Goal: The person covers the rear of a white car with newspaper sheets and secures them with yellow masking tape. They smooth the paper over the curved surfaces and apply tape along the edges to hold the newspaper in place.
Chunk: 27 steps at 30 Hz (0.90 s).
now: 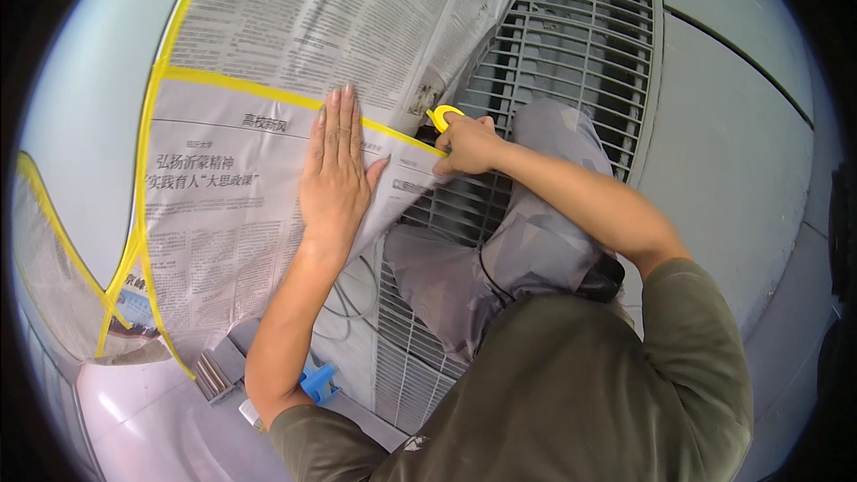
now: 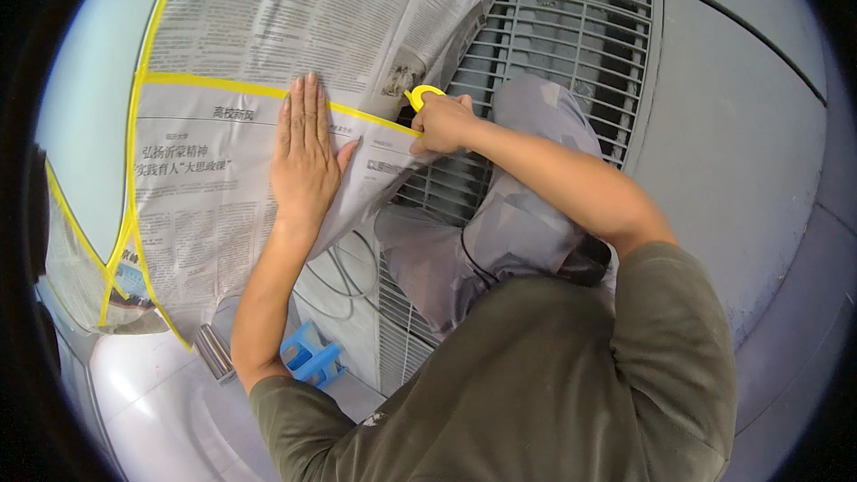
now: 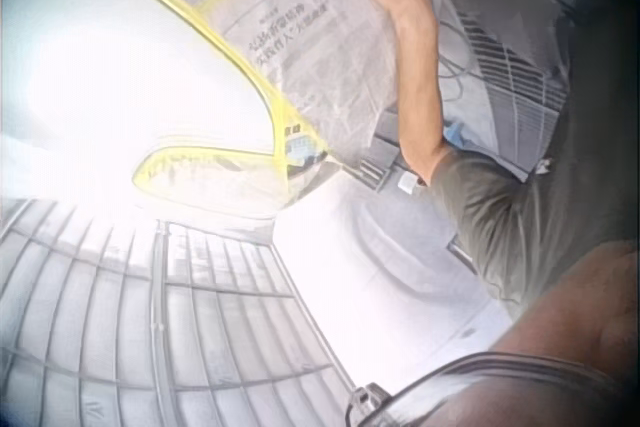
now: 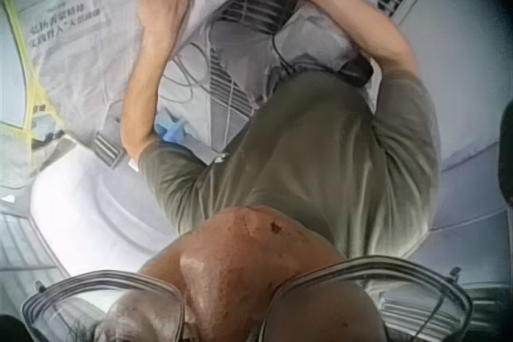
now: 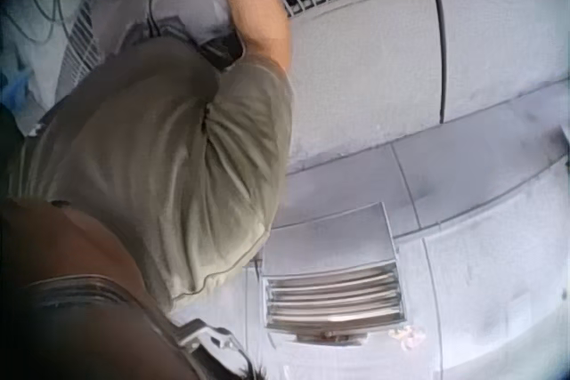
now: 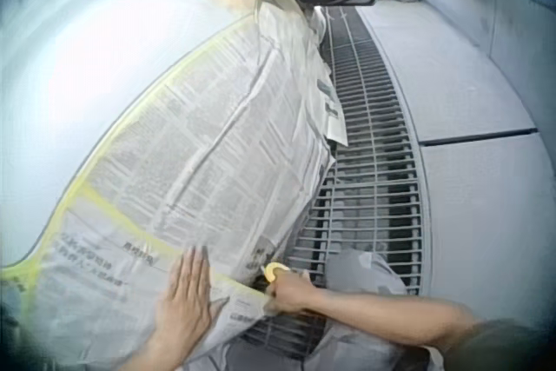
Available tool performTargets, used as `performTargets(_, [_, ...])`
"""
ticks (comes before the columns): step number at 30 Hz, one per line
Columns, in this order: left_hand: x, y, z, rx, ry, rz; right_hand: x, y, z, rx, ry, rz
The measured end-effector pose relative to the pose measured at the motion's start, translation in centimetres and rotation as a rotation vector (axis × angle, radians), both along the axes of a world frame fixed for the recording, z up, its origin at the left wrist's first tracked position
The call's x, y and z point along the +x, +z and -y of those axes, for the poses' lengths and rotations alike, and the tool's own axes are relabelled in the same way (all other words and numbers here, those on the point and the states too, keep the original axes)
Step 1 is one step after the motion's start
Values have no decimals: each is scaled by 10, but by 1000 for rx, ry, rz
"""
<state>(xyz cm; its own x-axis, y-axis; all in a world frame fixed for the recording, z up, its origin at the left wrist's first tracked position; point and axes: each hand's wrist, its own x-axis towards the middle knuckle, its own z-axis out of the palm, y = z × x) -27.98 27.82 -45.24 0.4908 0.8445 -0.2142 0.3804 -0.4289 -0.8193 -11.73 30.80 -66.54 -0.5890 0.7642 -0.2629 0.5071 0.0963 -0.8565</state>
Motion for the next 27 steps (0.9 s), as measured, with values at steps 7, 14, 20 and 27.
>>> performTargets(7, [8, -35, 1, -110, -20, -177, -22, -40, -12, -124, -44, 111])
performTargets(14, [-1, -35, 0, -165, -114, 65, -11, -43, 3, -52, 46, 99])
performTargets(20, [16, -44, -12, -315, -147, 321, 1, -34, 11, 12, 23, 184])
performTargets(27, [45, -36, -21, -261, -136, 475, -9, -38, 8, 1, -150, 216])
